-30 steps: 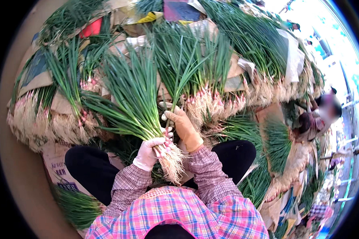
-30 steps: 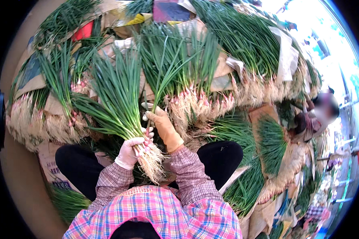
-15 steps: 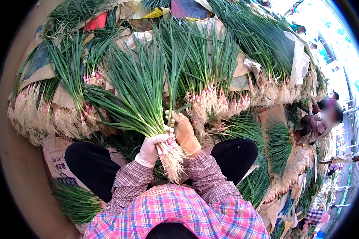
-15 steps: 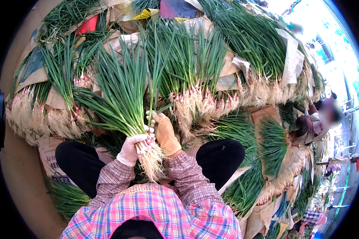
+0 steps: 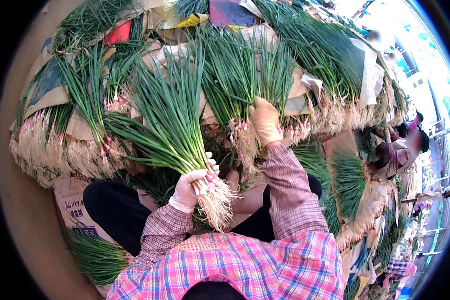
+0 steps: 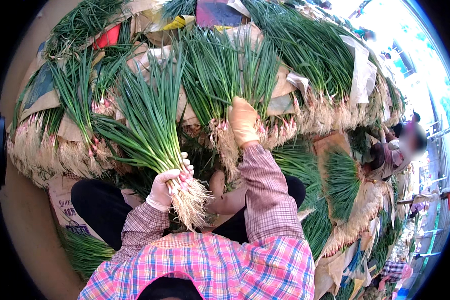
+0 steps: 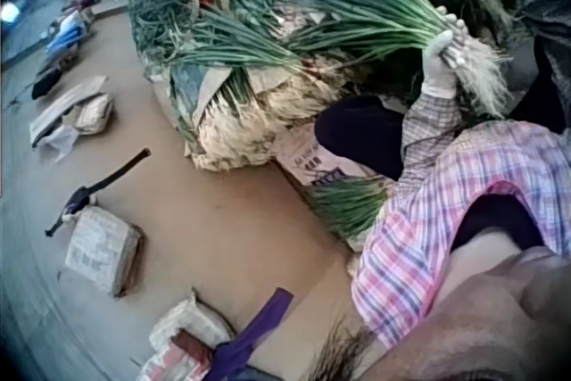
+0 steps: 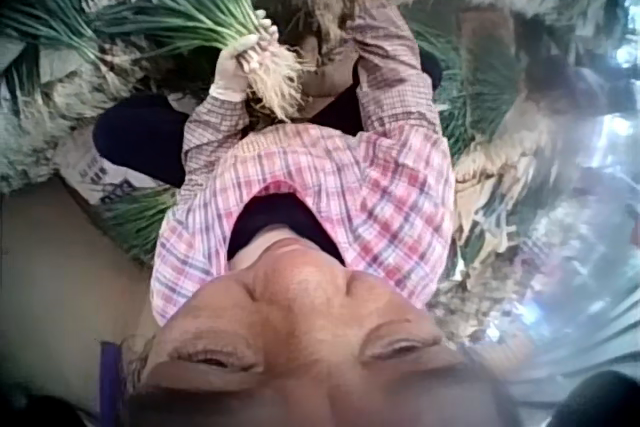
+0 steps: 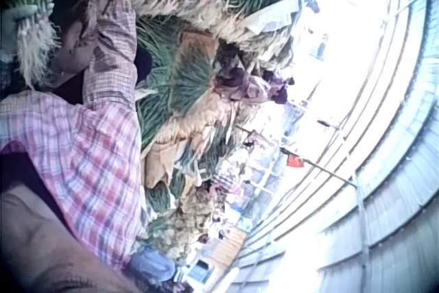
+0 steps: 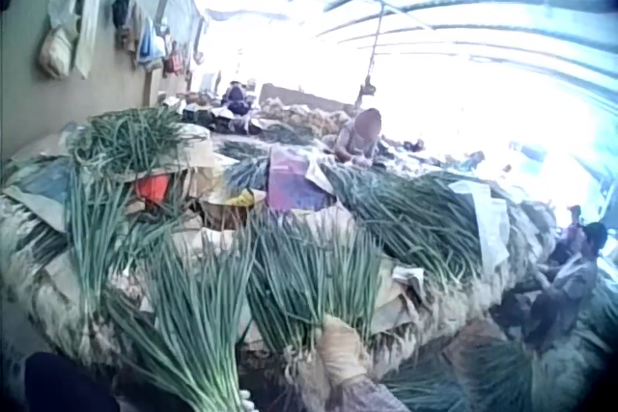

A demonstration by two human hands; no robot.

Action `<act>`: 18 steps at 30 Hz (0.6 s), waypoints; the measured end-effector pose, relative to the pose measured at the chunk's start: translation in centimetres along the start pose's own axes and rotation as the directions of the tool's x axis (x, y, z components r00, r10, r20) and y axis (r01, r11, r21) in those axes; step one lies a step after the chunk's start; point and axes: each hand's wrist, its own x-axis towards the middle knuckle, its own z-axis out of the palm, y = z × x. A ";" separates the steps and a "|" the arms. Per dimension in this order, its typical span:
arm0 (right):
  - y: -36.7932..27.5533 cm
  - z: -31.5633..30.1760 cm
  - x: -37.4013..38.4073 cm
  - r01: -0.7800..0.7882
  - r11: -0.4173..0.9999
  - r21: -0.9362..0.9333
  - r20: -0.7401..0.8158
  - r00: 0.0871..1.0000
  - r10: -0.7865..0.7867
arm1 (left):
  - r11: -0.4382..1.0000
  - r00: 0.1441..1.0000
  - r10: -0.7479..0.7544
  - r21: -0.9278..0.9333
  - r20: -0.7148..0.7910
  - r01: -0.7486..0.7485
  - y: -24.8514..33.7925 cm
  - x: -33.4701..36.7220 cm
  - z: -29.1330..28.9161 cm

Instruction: The person cleans green onions by hand, peeling off the outer skin of the bulbs one bundle at a time and placing the cleaned onions on a nearby pile.

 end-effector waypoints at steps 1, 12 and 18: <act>-0.2 -0.6 -0.1 -0.098 0.940 0.326 0.074 0.994 0.078 | 1.000 1.000 -0.011 0.000 -0.019 0.011 0.0 0.0 -0.2; -7.5 3.4 -10.3 -0.464 -0.288 0.838 0.420 0.885 -0.203 | 0.985 0.993 -0.095 0.139 -0.064 0.103 -0.3 0.0 -1.3; -8.2 3.7 -11.5 -0.613 -0.615 0.496 0.714 0.691 -0.112 | 0.993 0.999 -0.026 0.111 -0.044 0.031 -0.6 0.5 -0.6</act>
